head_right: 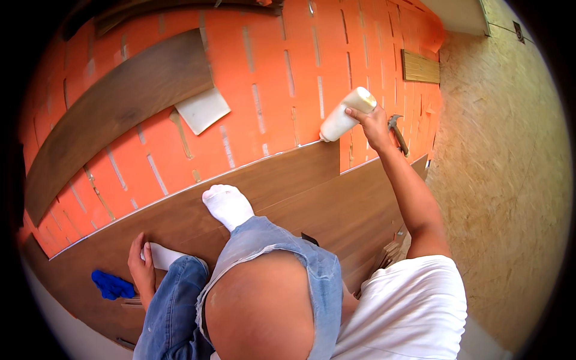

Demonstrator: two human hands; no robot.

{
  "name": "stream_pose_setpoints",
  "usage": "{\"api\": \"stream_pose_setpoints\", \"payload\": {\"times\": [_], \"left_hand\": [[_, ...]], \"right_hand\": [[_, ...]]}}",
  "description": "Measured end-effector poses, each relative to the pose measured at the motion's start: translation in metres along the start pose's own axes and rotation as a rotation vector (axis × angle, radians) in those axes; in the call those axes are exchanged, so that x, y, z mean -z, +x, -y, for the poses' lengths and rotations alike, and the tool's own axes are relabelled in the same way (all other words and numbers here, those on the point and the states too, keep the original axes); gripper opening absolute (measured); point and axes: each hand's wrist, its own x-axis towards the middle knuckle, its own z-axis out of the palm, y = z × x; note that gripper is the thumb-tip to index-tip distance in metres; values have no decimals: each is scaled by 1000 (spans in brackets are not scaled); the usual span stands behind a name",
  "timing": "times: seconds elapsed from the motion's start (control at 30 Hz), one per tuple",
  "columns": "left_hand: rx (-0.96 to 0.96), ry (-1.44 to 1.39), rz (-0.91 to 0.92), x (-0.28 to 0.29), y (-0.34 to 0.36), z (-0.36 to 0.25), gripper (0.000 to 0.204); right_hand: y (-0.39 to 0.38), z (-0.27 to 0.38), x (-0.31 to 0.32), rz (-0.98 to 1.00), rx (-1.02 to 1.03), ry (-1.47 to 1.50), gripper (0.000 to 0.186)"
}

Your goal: The person prepares adhesive using a caulking gun, applies glue from a bottle to the edge of laminate planks, positions the planks onto the floor, and taps them into place using a hammer and a tapping block before wiping the surface with a cloth.

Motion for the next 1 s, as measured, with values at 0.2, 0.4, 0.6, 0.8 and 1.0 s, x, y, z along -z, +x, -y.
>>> {"api": "stream_pose_setpoints", "payload": {"times": [0.2, 0.4, 0.6, 0.8, 1.0], "left_hand": [[35, -16, -6, 5, -2, -1, 28], [-8, -23, -52, -10, -5, 17, 28], [-10, -83, -99, 19, 18, -10, 29], [84, -347, -162, 46, 50, 23, 33], [144, -678, -240, 70, 98, 49, 43]], "right_hand": [[15, 8, 19, 52, 42, -160, 50], [52, 51, 6, 87, 343, -850, 60], [185, 62, 10, -2, 624, -1154, 45], [204, 77, -48, -357, 644, -1164, 34], [120, 96, -204, 125, 398, -292, 30]]}}
